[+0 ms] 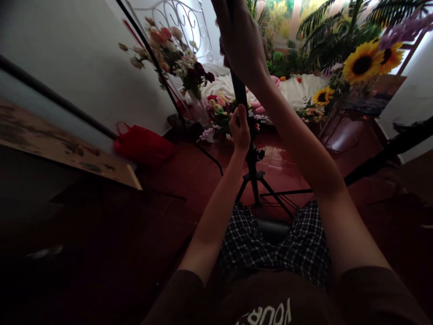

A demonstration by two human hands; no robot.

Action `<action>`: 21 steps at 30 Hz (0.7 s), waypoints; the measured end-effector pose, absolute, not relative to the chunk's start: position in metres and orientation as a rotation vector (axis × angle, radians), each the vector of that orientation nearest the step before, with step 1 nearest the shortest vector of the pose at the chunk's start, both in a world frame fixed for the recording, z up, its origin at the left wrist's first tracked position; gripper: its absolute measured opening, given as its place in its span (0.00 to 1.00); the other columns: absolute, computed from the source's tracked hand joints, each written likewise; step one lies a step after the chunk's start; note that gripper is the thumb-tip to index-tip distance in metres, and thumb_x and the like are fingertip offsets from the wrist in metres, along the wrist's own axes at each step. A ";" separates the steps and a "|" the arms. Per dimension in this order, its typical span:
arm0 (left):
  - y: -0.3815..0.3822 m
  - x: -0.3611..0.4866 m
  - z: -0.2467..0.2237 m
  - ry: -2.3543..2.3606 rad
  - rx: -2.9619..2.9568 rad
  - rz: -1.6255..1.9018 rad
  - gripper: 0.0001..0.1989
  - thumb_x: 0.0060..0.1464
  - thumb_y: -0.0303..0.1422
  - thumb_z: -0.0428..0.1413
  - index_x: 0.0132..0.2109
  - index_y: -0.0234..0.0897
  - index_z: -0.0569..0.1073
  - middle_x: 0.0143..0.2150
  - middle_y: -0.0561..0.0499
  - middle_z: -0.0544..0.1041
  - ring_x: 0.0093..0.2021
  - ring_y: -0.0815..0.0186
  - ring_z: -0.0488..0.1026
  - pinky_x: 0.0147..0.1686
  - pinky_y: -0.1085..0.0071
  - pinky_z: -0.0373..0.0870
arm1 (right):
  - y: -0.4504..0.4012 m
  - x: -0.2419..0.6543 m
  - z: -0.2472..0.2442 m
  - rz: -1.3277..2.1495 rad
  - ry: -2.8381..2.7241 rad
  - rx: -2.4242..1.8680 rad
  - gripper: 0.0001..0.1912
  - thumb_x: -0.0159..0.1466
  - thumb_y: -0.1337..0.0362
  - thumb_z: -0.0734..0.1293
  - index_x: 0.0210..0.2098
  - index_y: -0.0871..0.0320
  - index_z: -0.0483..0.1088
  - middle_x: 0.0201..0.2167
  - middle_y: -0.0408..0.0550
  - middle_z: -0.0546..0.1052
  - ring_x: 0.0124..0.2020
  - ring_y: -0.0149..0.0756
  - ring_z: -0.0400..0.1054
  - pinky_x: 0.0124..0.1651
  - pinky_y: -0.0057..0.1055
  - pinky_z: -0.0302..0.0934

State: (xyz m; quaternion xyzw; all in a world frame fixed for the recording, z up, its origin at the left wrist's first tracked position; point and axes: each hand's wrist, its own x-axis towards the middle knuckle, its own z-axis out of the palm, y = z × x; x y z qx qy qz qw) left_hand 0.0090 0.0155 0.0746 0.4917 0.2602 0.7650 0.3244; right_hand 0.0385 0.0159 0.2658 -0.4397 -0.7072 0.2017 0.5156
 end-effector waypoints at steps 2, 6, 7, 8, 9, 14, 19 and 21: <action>0.015 0.009 0.075 0.662 1.281 2.014 0.18 0.61 0.48 0.54 0.32 0.38 0.72 0.23 0.55 0.67 0.21 0.74 0.61 0.24 0.72 0.60 | 0.010 0.045 0.263 0.306 -1.662 -1.033 0.17 0.77 0.58 0.46 0.49 0.57 0.61 0.40 0.42 0.72 0.27 0.22 0.70 0.31 0.19 0.64; 0.012 0.006 0.077 0.676 1.284 2.040 0.20 0.60 0.49 0.55 0.30 0.38 0.72 0.22 0.56 0.65 0.23 0.73 0.62 0.26 0.72 0.61 | -0.024 0.082 0.237 0.101 -1.783 -1.066 0.07 0.74 0.57 0.58 0.45 0.52 0.63 0.43 0.44 0.76 0.41 0.30 0.73 0.50 0.27 0.66; 0.013 0.005 0.077 0.687 1.291 2.044 0.20 0.59 0.50 0.55 0.30 0.38 0.72 0.22 0.56 0.65 0.24 0.73 0.63 0.26 0.72 0.61 | -0.035 0.095 0.225 0.097 -1.826 -1.069 0.10 0.72 0.54 0.60 0.46 0.52 0.64 0.41 0.46 0.78 0.41 0.33 0.74 0.50 0.31 0.67; 0.014 0.004 0.077 0.697 1.300 2.044 0.21 0.59 0.50 0.55 0.29 0.38 0.72 0.22 0.56 0.65 0.24 0.73 0.64 0.26 0.73 0.62 | -0.046 0.108 0.211 0.076 -1.909 -1.086 0.14 0.70 0.51 0.62 0.48 0.53 0.64 0.40 0.49 0.78 0.41 0.36 0.74 0.48 0.35 0.69; 0.015 0.004 0.076 0.705 1.311 2.043 0.21 0.58 0.51 0.55 0.29 0.38 0.72 0.22 0.56 0.65 0.24 0.73 0.64 0.26 0.73 0.62 | -0.056 0.120 0.196 0.073 -1.966 -1.093 0.17 0.69 0.50 0.62 0.51 0.55 0.64 0.41 0.51 0.79 0.40 0.38 0.74 0.45 0.37 0.70; 0.026 0.005 0.075 0.704 1.341 2.041 0.23 0.58 0.53 0.54 0.29 0.38 0.73 0.21 0.56 0.65 0.22 0.74 0.63 0.24 0.74 0.60 | -0.073 0.152 0.127 0.229 -1.964 -1.167 0.24 0.67 0.48 0.64 0.55 0.56 0.65 0.46 0.55 0.79 0.45 0.42 0.75 0.38 0.36 0.72; 0.028 0.007 0.077 0.699 1.325 2.008 0.24 0.58 0.55 0.53 0.29 0.38 0.72 0.20 0.56 0.64 0.19 0.74 0.60 0.20 0.73 0.58 | -0.054 0.143 0.106 0.138 -1.939 -1.215 0.29 0.68 0.43 0.61 0.59 0.56 0.65 0.47 0.56 0.79 0.44 0.44 0.75 0.42 0.39 0.72; 0.027 0.005 0.076 0.702 1.322 2.009 0.23 0.59 0.54 0.53 0.30 0.39 0.73 0.20 0.56 0.65 0.19 0.74 0.60 0.20 0.73 0.59 | -0.049 0.137 0.109 0.096 -1.930 -1.236 0.29 0.70 0.41 0.57 0.56 0.56 0.67 0.44 0.55 0.80 0.41 0.43 0.76 0.43 0.38 0.70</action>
